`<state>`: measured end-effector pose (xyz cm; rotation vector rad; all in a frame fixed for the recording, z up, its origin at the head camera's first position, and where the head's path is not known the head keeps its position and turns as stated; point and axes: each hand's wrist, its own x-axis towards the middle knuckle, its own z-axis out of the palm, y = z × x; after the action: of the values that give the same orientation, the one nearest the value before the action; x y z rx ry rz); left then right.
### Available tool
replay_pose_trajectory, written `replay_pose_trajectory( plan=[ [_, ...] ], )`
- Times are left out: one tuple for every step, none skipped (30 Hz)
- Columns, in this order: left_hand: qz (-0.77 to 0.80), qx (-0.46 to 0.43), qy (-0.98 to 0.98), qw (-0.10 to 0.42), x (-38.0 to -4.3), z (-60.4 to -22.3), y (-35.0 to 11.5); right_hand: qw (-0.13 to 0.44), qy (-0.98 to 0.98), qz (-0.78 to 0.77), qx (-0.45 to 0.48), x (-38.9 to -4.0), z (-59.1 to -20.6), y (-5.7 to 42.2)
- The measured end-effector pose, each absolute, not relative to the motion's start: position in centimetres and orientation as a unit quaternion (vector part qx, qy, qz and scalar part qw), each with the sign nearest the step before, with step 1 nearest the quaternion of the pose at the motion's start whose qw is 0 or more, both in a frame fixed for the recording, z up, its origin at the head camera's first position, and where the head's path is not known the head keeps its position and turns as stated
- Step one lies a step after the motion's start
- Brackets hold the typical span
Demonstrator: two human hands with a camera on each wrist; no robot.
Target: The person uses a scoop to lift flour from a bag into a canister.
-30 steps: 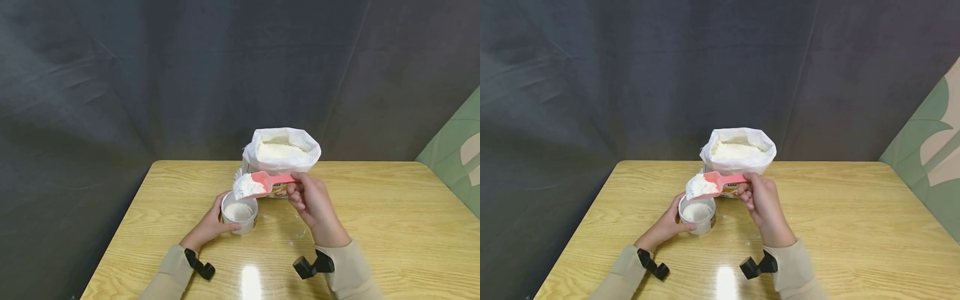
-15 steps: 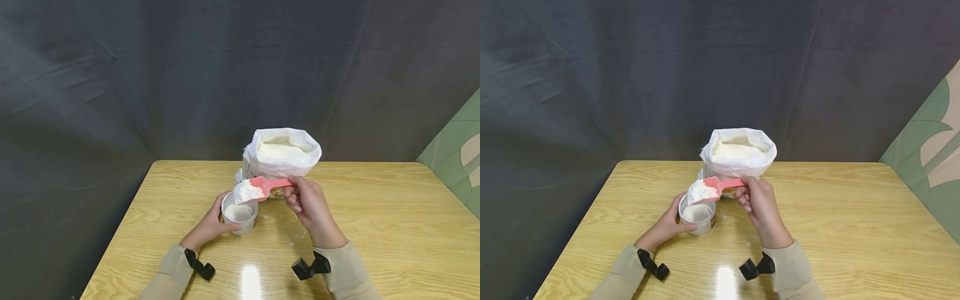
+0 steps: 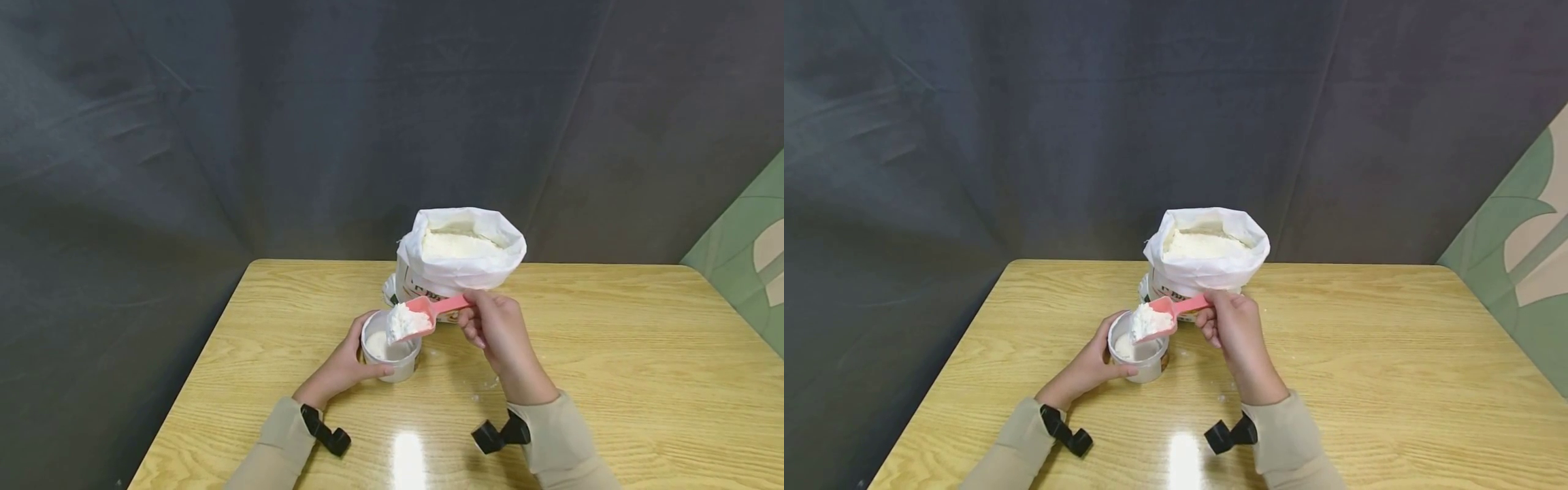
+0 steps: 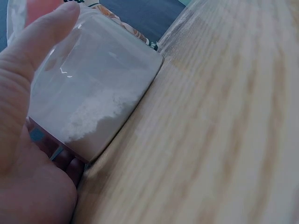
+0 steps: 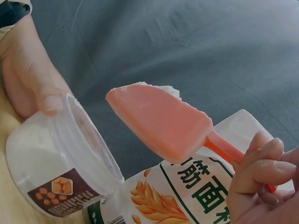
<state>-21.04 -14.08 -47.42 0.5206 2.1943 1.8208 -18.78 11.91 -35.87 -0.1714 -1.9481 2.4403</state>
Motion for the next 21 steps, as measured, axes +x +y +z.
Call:
replay_pose_trajectory(
  plan=[
    [0.623, 0.178, 0.752, 0.121, -21.0, -47.4, -14.1, 0.010, -0.628, 0.776, -0.055, -18.8, -35.9, 11.8],
    [0.623, 0.178, 0.752, 0.122, -21.0, -47.5, -14.1, 0.012, -0.633, 0.772, -0.055, -18.7, -35.9, 11.8],
    [0.623, 0.177, 0.753, 0.122, -21.0, -47.5, -14.1, 0.014, -0.637, 0.769, -0.056, -18.7, -35.9, 11.7],
    [0.623, 0.176, 0.753, 0.121, -21.0, -47.5, -14.1, 0.016, -0.642, 0.764, -0.057, -18.7, -35.9, 11.6],
    [0.622, 0.176, 0.753, 0.120, -21.0, -47.5, -14.1, 0.018, -0.646, 0.761, -0.058, -18.7, -36.0, 11.5],
    [0.622, 0.176, 0.753, 0.120, -21.0, -47.5, -14.1, 0.021, -0.651, 0.756, -0.059, -18.6, -36.0, 11.5],
    [0.623, 0.175, 0.753, 0.120, -21.0, -47.5, -14.0, 0.024, -0.655, 0.753, -0.059, -18.6, -35.9, 11.4],
    [0.624, 0.174, 0.752, 0.120, -21.0, -47.5, -14.0, 0.026, -0.660, 0.748, -0.058, -18.5, -35.9, 11.3],
    [0.624, 0.173, 0.752, 0.120, -21.0, -47.5, -14.0, 0.029, -0.666, 0.743, -0.058, -18.5, -35.9, 11.3],
    [0.625, 0.172, 0.751, 0.120, -21.0, -47.5, -14.0, 0.031, -0.672, 0.738, -0.057, -18.5, -35.9, 11.2],
    [0.626, 0.172, 0.751, 0.120, -21.0, -47.5, -14.0, 0.032, -0.678, 0.732, -0.055, -18.5, -35.8, 11.2],
    [0.627, 0.171, 0.751, 0.120, -21.0, -47.5, -14.0, 0.035, -0.685, 0.726, -0.053, -18.4, -35.8, 11.1],
    [0.627, 0.171, 0.750, 0.119, -21.0, -47.4, -14.0, 0.036, -0.691, 0.720, -0.051, -18.4, -35.8, 11.1],
    [0.627, 0.172, 0.751, 0.119, -21.0, -47.4, -14.0, 0.038, -0.698, 0.714, -0.049, -18.4, -35.8, 11.0],
    [0.626, 0.173, 0.751, 0.118, -21.0, -47.4, -14.0, 0.039, -0.702, 0.709, -0.048, -18.4, -35.8, 11.0],
    [0.626, 0.174, 0.751, 0.118, -21.0, -47.3, -14.0, 0.041, -0.707, 0.705, -0.046, -18.4, -35.9, 10.9],
    [0.626, 0.176, 0.750, 0.118, -21.0, -47.3, -14.0, 0.043, -0.711, 0.701, -0.043, -18.3, -35.9, 10.9],
    [0.626, 0.175, 0.750, 0.119, -21.0, -47.2, -14.0, 0.044, -0.714, 0.698, -0.041, -18.3, -35.9, 10.9],
    [0.626, 0.175, 0.750, 0.120, -21.0, -47.2, -14.0, 0.046, -0.717, 0.694, -0.039, -18.3, -35.9, 10.8],
    [0.625, 0.174, 0.751, 0.120, -21.0, -47.2, -14.0, 0.049, -0.721, 0.690, -0.036, -18.2, -35.9, 10.8],
    [0.625, 0.172, 0.751, 0.121, -20.9, -47.1, -14.0, 0.050, -0.725, 0.686, -0.035, -18.2, -35.9, 10.8]
  ],
)
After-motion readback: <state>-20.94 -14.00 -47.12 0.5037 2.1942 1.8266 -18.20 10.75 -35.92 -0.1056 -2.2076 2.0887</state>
